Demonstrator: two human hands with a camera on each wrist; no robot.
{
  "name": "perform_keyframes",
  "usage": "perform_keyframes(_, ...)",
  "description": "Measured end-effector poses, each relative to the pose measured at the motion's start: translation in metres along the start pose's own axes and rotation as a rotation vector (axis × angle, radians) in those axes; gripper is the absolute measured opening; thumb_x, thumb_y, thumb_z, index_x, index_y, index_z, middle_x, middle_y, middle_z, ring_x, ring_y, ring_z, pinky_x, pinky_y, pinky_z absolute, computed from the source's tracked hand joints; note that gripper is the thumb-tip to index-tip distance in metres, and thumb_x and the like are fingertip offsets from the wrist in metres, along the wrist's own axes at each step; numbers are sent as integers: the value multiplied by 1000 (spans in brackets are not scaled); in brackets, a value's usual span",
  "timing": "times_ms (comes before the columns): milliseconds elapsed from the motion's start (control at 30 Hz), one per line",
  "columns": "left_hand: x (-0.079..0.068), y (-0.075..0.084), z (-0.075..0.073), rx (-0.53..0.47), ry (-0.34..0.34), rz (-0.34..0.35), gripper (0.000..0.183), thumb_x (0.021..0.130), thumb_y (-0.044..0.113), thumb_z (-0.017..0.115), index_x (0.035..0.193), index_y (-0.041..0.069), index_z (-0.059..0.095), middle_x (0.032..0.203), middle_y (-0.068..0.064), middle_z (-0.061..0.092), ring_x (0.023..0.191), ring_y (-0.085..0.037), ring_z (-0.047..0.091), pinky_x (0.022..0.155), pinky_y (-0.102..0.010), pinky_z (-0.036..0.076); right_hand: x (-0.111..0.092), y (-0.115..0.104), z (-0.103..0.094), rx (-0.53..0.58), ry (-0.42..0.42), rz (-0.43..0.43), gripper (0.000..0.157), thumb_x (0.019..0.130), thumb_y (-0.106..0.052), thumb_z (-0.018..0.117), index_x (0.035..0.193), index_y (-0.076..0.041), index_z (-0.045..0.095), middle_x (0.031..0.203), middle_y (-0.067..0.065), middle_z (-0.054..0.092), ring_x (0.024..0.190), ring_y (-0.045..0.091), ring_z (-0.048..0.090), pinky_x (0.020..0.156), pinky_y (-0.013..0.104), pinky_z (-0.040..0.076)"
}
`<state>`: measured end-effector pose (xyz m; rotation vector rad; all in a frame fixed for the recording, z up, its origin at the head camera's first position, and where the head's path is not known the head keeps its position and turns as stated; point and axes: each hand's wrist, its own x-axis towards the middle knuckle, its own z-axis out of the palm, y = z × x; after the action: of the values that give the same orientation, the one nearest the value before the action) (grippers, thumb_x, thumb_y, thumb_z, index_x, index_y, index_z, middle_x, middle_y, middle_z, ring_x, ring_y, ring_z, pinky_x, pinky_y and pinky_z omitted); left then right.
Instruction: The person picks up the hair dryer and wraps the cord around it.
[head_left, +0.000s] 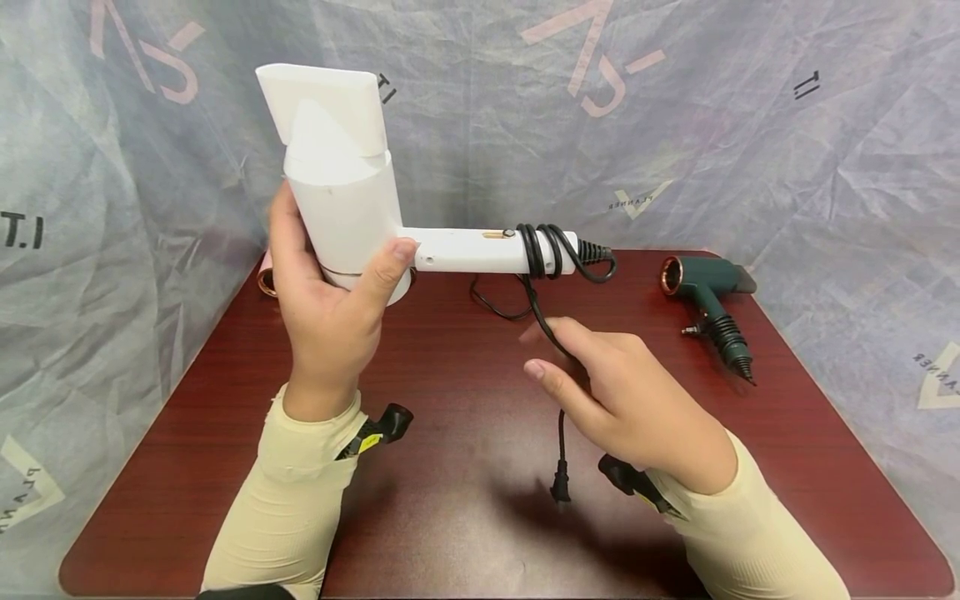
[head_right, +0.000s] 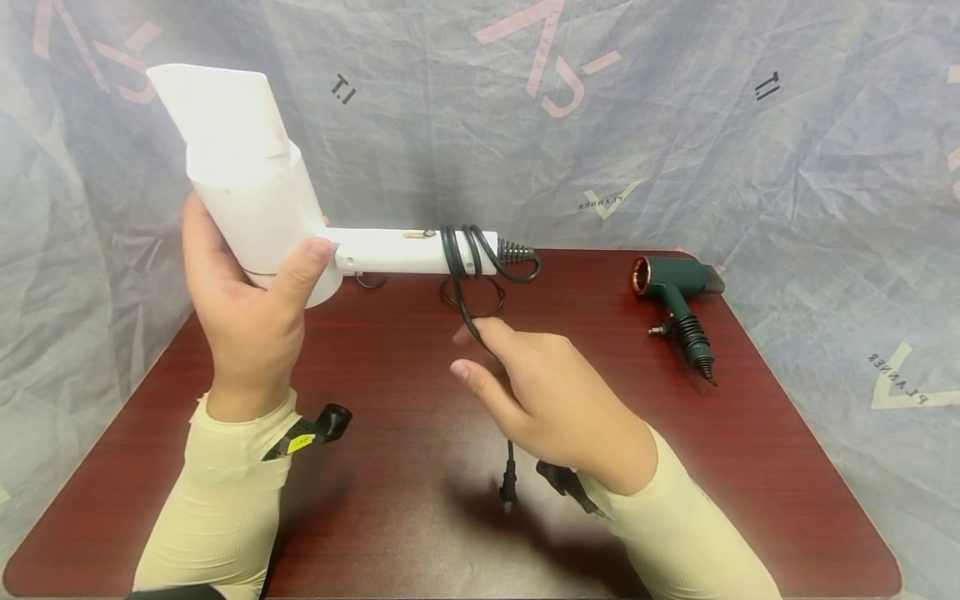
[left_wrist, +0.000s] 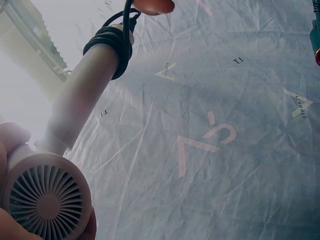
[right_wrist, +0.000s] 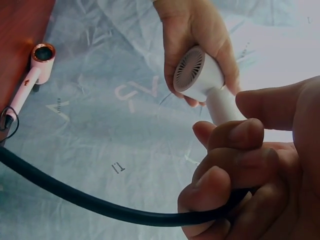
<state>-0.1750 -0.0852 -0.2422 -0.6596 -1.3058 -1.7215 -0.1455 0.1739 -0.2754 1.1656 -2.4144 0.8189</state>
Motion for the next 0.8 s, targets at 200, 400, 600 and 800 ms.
perform_keyframes(200, 0, -1, 0, 34, 3, 16, 80, 79, 13, 86, 144, -5, 45, 127, -14, 60, 110, -36, 56, 97, -40, 49, -1, -3, -2, -14, 1, -22, 21, 102, -21, 64, 123, -16, 62, 71, -17, 47, 59, -4, 42, 61, 11, 38)
perform_keyframes(400, -1, -1, 1, 60, 18, 31, 82, 78, 12, 85, 146, -6, 43, 129, -14, 59, 110, -36, 55, 98, -40, 48, -1, -4, -2, -26, 13, -37, 22, 102, -19, 64, 123, -14, 63, 73, -16, 48, 59, -3, 41, 60, 12, 37)
perform_keyframes(600, 0, 0, 2, 105, 60, 50, 84, 76, 4, 81, 147, -9, 39, 136, -14, 55, 118, -35, 53, 103, -41, 46, -3, -5, -3, -48, 14, -34, 27, 101, -17, 64, 128, -13, 61, 77, -14, 50, 61, 0, 41, 62, 12, 38)
perform_keyframes(800, 1, -2, 0, 203, 74, 98, 84, 75, 5, 82, 146, -12, 39, 138, -13, 54, 122, -32, 53, 105, -42, 44, -4, -6, -4, -60, 27, -35, 28, 102, -16, 63, 129, -11, 62, 79, -13, 51, 62, 1, 41, 63, 12, 38)
